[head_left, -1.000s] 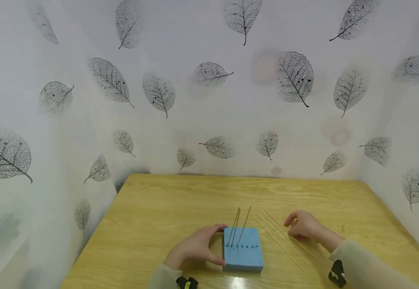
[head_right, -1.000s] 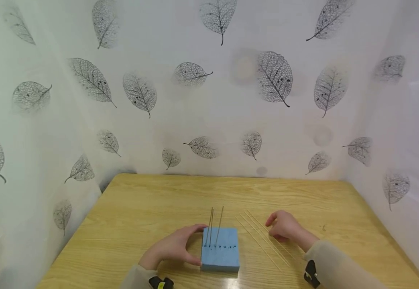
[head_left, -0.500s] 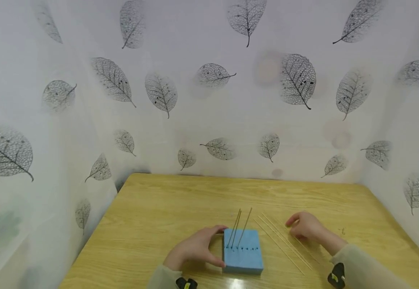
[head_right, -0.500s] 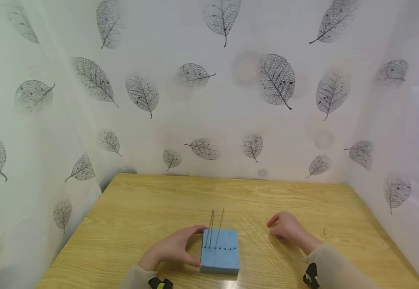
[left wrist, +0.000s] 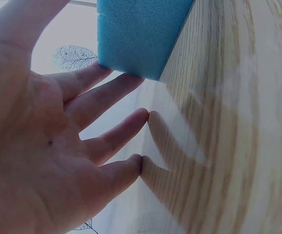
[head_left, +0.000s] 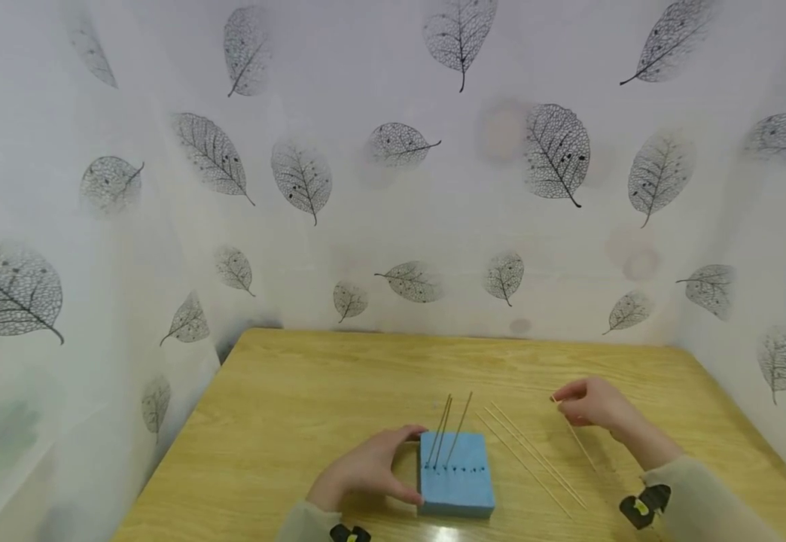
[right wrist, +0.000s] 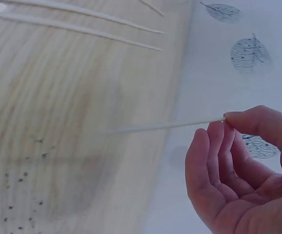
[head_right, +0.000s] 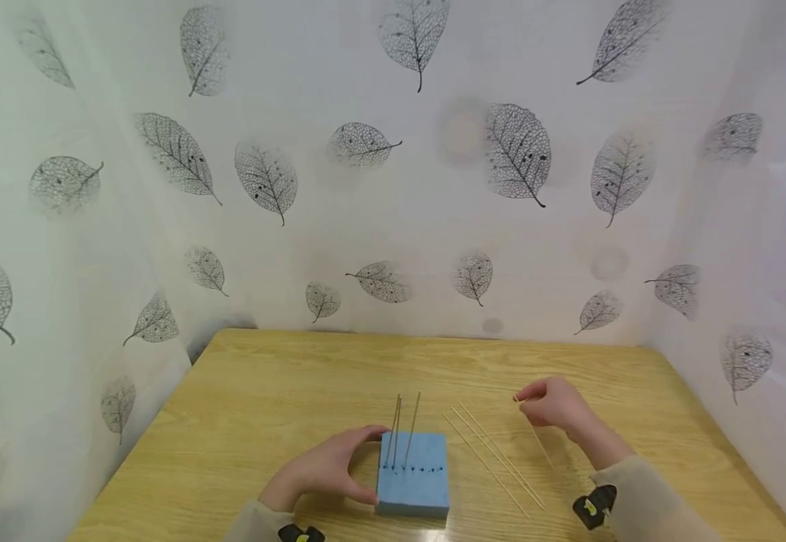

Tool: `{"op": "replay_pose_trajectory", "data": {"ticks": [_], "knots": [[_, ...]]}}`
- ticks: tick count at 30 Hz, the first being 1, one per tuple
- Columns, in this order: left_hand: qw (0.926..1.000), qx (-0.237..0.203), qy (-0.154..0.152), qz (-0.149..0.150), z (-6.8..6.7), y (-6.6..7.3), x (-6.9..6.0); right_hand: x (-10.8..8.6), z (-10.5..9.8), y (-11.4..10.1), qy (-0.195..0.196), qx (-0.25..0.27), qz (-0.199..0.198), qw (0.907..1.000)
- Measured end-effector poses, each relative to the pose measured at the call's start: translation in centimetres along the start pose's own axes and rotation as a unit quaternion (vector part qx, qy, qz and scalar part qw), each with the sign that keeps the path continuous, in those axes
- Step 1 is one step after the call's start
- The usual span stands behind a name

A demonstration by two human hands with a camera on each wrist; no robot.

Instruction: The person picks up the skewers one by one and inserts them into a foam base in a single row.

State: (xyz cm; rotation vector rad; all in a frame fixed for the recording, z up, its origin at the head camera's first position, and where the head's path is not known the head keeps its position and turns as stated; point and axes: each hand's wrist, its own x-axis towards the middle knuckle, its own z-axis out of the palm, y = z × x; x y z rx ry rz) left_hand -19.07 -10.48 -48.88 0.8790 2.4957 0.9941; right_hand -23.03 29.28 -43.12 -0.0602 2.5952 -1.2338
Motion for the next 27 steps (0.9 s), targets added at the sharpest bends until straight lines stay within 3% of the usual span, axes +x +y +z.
{"op": "replay_pose_trajectory", "data": {"ticks": [7,16,21,27], "knots": [[1.0000,-0.004,-0.005,0.007,0.2,-0.2,-0.1,-1.0,0.3,-1.7,0.065,0.042,-0.036,0.9964],[1.0000,-0.004,0.000,0.003,0.2,-0.3,0.2,-2.8,2.0,-5.0,0.164,0.114,-0.086,0.9761],[1.0000,-0.004,0.002,0.004,0.2,-0.3,0.3,-4.1,3.3,-6.7,0.193,0.134,-0.115,0.9652],[1.0000,-0.004,-0.004,0.005,0.1,-0.4,0.0,-5.4,5.5,-8.6,0.200,0.158,-0.140,0.9567]]}}
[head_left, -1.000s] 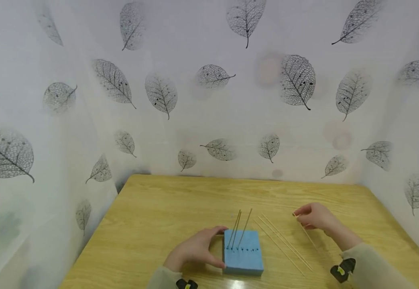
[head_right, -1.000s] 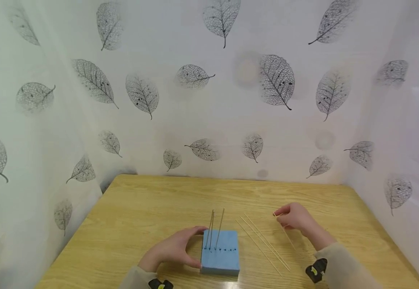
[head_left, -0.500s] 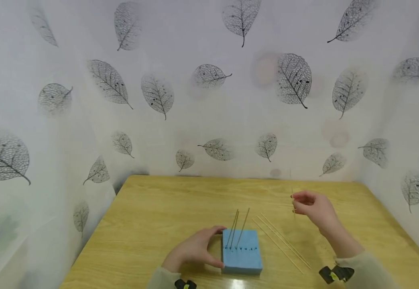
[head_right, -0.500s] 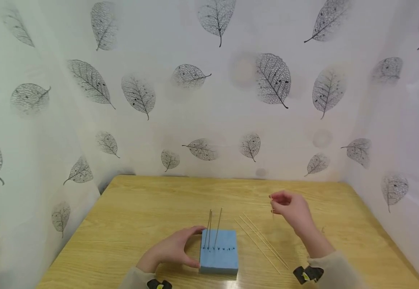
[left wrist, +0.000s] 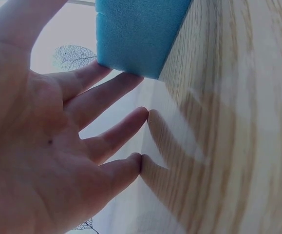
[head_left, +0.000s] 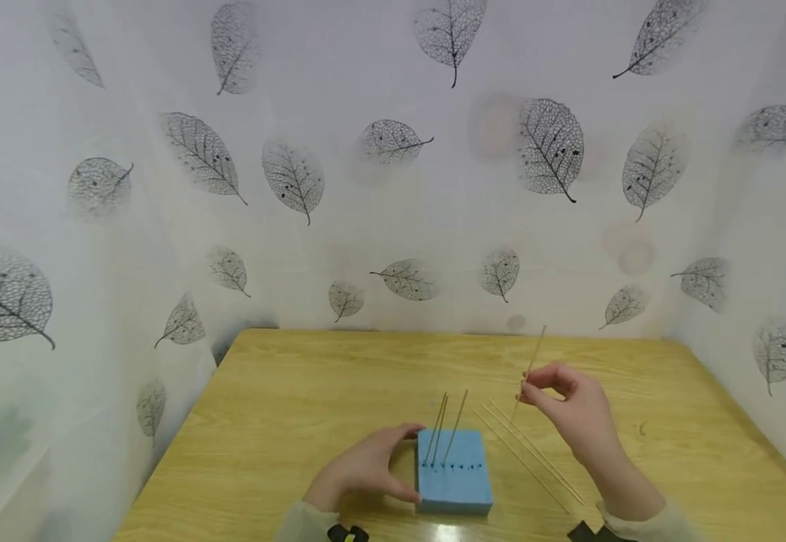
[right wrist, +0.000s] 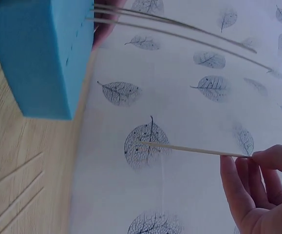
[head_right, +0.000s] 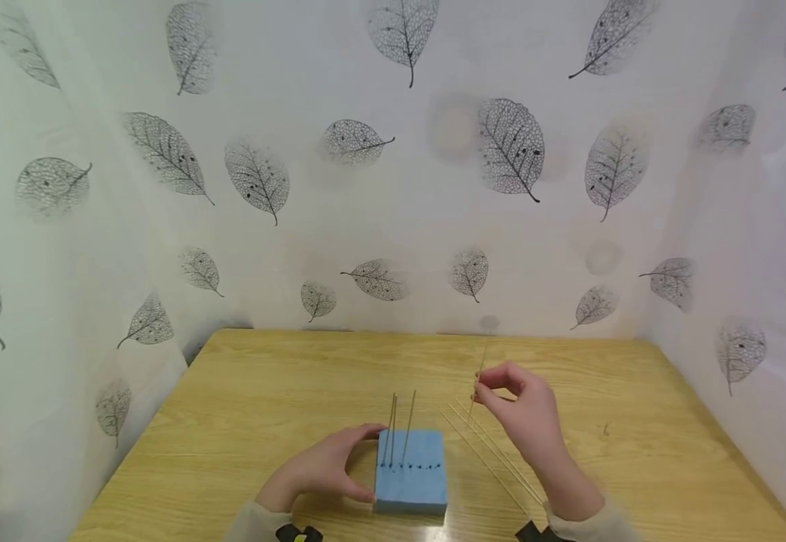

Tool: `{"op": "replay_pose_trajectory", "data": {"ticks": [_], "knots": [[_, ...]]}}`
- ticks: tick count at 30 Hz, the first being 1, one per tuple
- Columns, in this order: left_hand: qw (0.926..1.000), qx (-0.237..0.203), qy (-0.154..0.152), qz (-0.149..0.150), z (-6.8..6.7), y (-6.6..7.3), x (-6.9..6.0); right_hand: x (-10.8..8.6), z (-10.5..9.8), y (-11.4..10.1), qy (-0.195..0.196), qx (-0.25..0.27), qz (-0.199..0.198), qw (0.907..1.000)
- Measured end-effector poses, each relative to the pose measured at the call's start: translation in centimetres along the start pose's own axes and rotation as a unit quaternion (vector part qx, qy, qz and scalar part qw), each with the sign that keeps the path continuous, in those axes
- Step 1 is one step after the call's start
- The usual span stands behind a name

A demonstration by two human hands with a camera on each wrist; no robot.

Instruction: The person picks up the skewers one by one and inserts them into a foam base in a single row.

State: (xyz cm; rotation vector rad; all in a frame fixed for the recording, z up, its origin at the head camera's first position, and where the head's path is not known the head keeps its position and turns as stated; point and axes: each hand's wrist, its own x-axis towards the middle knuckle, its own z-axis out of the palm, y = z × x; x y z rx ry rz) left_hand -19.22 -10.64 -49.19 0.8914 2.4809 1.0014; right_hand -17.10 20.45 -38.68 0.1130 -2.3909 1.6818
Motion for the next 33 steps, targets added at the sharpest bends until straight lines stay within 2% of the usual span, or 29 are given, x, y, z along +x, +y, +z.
{"op": "replay_pose_trajectory", "data": {"ticks": [6,12,17,24,33], "knots": [[1.0000,-0.005,0.004,-0.001,-0.1,0.3,0.0,-1.4,2.4,-1.0,-0.022,0.024,-0.002,0.9995],[1.0000,0.001,0.004,-0.002,-0.3,0.5,0.1,-2.1,4.3,-0.8,-0.050,0.050,-0.001,0.9975],[1.0000,0.002,0.005,0.005,0.0,0.1,0.2,-2.6,5.6,-0.4,-0.069,0.064,0.011,0.9955],[0.9999,0.000,0.006,0.014,0.1,0.1,0.4,-2.6,6.5,-0.3,-0.077,0.059,0.037,0.9946],[0.9998,0.005,0.010,0.018,0.0,0.1,0.2,-2.8,6.9,0.3,-0.093,0.063,0.027,0.9933]]}}
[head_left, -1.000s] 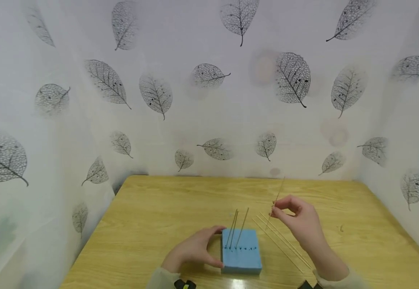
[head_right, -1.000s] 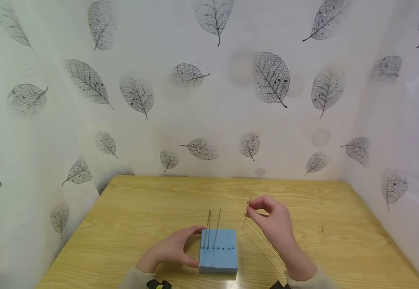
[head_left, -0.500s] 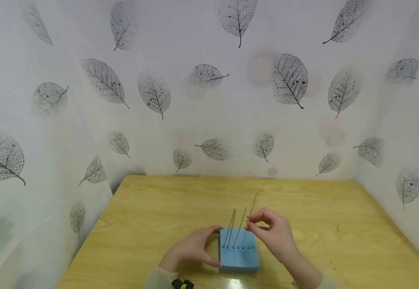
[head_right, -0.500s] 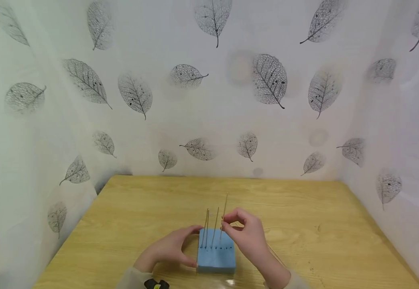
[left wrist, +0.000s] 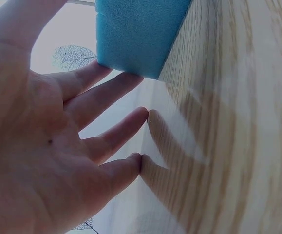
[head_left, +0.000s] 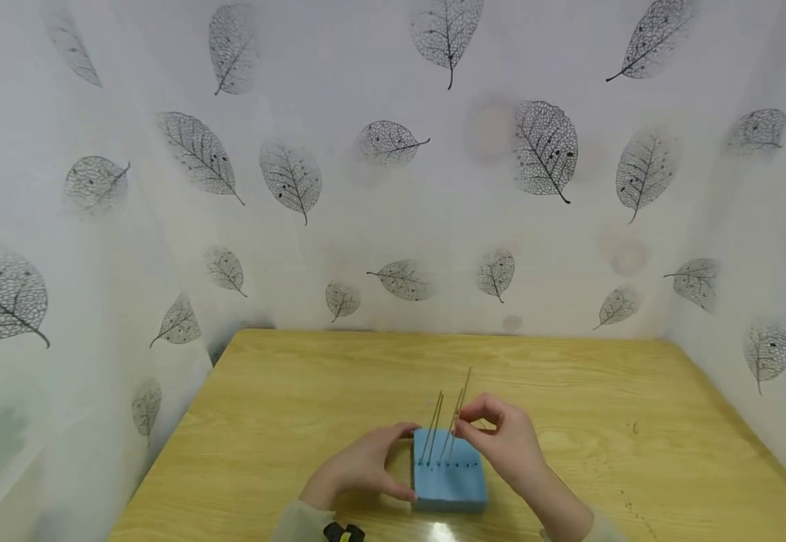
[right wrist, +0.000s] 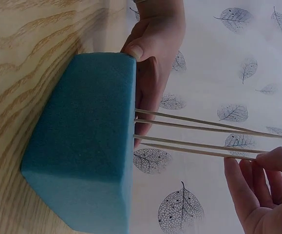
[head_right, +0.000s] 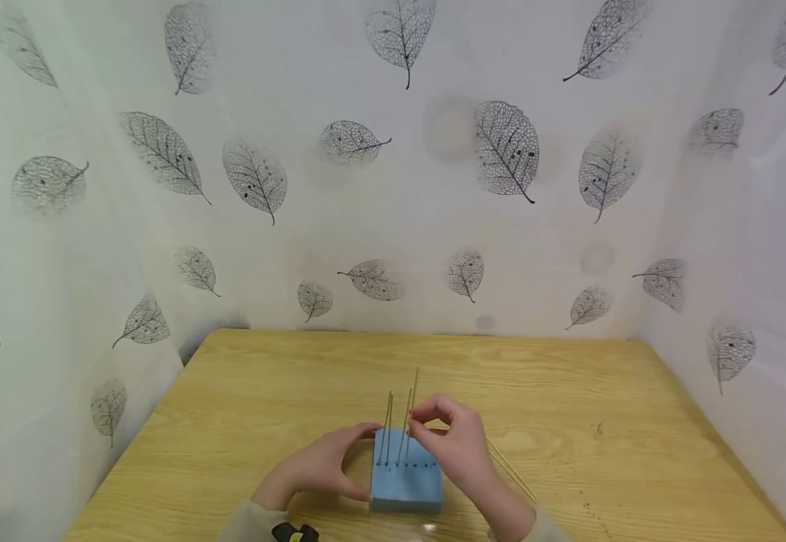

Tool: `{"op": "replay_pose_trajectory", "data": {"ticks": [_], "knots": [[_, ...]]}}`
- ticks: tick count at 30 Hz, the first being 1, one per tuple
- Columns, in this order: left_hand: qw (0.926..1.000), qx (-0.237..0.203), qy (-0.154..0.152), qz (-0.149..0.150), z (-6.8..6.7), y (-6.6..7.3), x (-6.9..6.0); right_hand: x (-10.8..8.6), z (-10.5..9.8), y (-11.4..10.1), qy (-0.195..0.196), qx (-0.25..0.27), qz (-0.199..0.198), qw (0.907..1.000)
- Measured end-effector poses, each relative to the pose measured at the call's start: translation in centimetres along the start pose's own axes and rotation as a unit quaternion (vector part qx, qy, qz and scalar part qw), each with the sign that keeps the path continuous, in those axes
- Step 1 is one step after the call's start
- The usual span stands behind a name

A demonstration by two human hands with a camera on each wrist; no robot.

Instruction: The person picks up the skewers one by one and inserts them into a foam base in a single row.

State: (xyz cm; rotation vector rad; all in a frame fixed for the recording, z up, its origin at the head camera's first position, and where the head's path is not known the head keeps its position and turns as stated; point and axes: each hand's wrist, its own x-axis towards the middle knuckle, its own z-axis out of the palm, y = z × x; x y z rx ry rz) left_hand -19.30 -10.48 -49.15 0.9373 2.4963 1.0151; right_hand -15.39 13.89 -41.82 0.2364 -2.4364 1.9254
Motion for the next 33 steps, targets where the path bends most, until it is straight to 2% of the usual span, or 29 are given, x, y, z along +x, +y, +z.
{"op": "replay_pose_trajectory", "data": {"ticks": [11,19,33], "knots": [[1.0000,-0.008,-0.004,-0.004,0.09,-0.01,-0.07,0.01,0.10,0.32,-0.007,-0.007,0.007,0.9999],[1.0000,0.000,0.002,-0.008,-0.22,0.32,-0.09,0.34,0.30,0.24,-0.005,-0.021,-0.010,0.9997],[0.9999,-0.005,-0.002,-0.010,-0.04,0.23,-0.17,0.25,0.18,0.25,0.005,-0.023,0.008,0.9997]]}}
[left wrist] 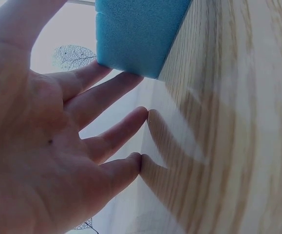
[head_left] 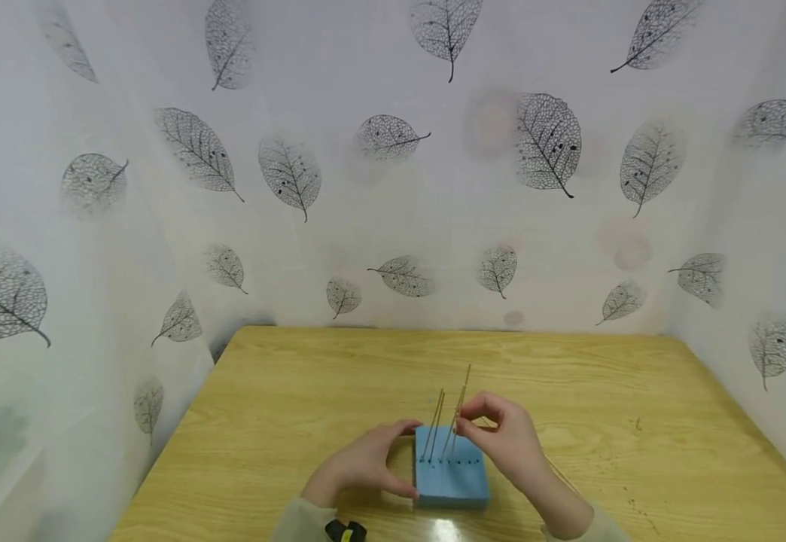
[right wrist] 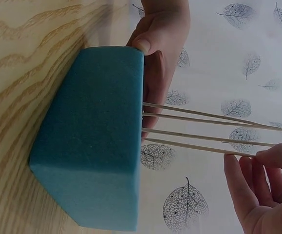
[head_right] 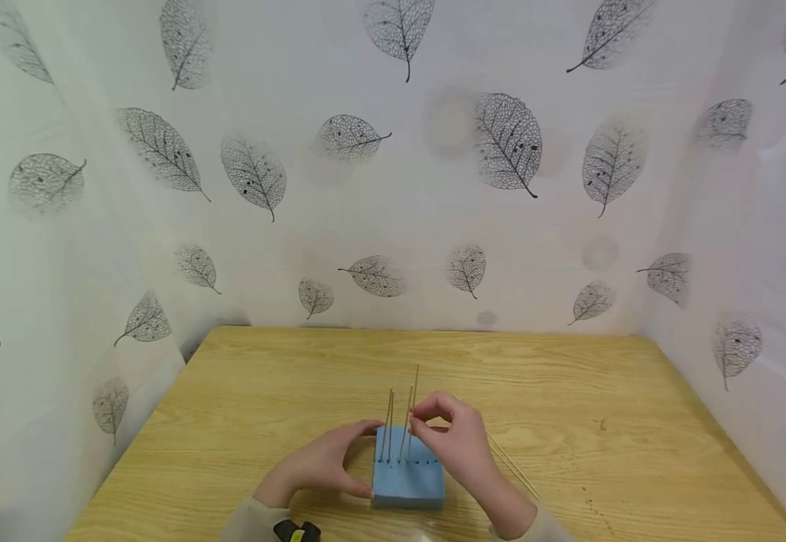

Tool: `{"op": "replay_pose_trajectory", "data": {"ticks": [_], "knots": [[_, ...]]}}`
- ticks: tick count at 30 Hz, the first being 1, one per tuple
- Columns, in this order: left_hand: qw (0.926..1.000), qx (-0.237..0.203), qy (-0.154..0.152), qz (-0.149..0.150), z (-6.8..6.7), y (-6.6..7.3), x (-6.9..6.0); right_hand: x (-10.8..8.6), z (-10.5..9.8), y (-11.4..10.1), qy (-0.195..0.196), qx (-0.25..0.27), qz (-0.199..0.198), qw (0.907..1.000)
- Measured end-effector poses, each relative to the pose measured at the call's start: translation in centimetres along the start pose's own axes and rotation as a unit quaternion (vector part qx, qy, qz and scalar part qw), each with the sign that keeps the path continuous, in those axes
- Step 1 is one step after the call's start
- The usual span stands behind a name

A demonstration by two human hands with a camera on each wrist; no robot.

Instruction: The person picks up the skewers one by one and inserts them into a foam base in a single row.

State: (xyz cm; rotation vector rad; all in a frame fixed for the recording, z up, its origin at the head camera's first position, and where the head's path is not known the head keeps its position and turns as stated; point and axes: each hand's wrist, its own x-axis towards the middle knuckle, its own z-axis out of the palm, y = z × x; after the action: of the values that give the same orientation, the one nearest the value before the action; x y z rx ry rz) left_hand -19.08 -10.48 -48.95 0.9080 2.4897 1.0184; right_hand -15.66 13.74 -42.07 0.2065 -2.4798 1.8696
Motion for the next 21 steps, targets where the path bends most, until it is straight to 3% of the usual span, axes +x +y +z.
{"op": "replay_pose_trajectory", "data": {"ticks": [21], "knots": [[1.0000,0.004,0.000,0.007,-0.01,-0.18,0.14,0.06,-0.15,0.26,-0.025,-0.020,-0.009,0.9995]]}}
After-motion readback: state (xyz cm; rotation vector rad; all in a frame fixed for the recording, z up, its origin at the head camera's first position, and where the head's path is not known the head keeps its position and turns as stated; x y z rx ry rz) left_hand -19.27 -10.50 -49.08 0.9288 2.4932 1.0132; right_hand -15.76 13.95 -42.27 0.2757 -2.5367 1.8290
